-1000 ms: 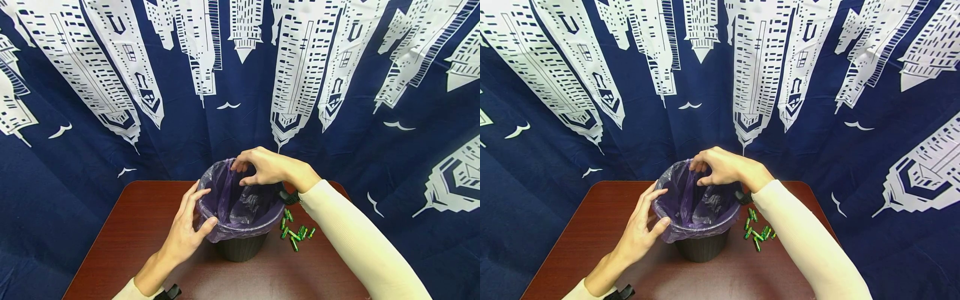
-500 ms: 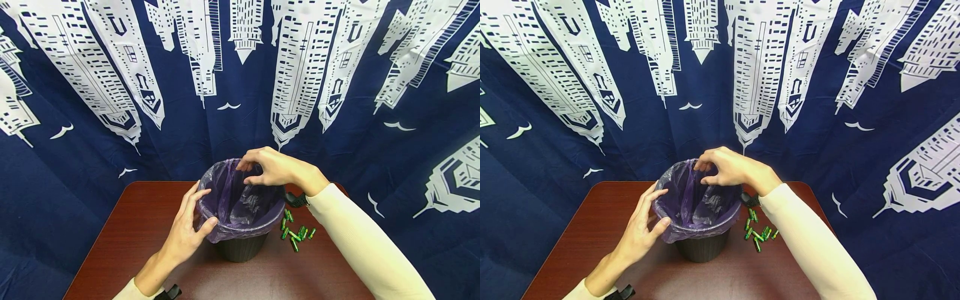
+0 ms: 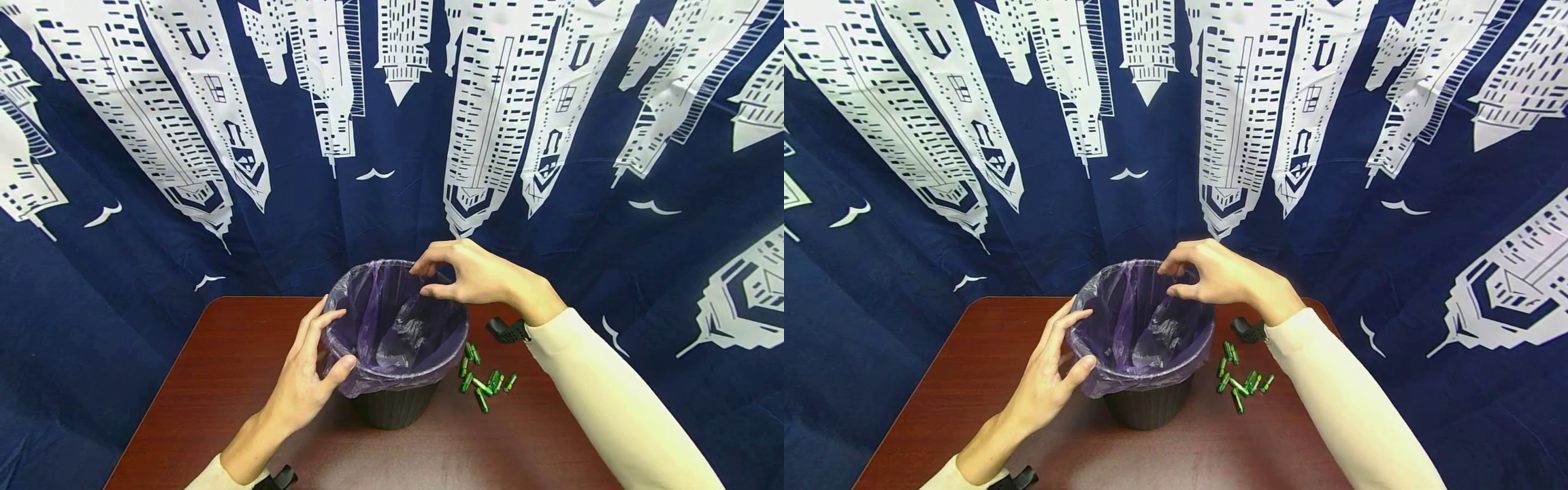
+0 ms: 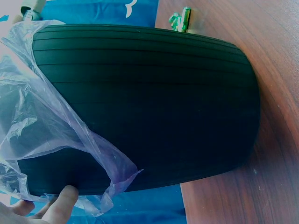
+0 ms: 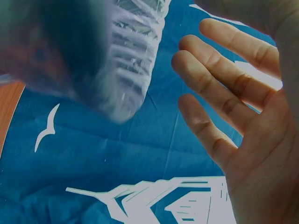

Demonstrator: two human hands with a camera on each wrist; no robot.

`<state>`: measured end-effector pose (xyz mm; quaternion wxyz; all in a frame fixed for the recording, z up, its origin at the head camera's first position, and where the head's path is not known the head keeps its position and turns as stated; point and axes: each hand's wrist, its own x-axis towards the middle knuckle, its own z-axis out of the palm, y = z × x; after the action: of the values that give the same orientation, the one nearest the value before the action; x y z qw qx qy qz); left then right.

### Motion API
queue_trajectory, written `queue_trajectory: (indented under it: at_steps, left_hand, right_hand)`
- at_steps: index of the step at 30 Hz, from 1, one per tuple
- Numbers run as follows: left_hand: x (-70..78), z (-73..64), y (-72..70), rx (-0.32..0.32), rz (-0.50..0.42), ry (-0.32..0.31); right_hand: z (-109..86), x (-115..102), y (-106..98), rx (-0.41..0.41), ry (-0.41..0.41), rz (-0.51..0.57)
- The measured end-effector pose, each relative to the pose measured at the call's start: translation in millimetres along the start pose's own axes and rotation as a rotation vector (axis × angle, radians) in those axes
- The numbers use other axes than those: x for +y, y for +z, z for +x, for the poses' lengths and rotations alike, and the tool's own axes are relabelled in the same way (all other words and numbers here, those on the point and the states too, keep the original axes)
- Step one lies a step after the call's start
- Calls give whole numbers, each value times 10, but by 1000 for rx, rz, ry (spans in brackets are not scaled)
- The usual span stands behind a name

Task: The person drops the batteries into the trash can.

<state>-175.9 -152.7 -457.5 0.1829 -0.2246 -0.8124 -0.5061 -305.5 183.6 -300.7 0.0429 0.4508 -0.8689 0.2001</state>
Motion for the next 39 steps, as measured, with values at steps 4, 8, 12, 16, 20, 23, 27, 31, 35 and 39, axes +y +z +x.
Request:
queue_trajectory:
  at_steps: [4, 8, 12, 16, 20, 23, 27, 31, 35, 39]
  left_hand:
    - [0, 2, 0, -1, 4, 5]
    - [-1, 5, -3, 1, 12, 8]
    - [0, 6, -3, 1, 7, 1]
    - [1, 8, -2, 1, 2, -1]
    - [-1, 7, -1, 3, 4, 3]
    - [-3, 6, -1, 2, 2, 3]
    - [-7, 3, -2, -1, -6, -2]
    - [-11, 4, -2, -2, -9, -4]
    - [-11, 3, 2, -3, -7, -6]
    - [-3, 4, 8, -1, -4, -7]
  right_hand:
    - [-99, 73, -33, 27, 31, -17]
    - [-192, 151, -65, 48, 57, -18]
    - [-289, 233, -89, 76, 62, -28]
    - [-390, 318, -105, 104, 82, -30]
    - [-494, 413, -106, 132, 109, -24]
    - [-573, 472, -91, 149, 123, -22]
    - [-678, 540, -52, 160, 151, -11]
    - [-784, 603, -8, 169, 180, 9]
    - [-889, 656, 44, 186, 190, 10]
    - [-992, 709, 114, 204, 194, 5]
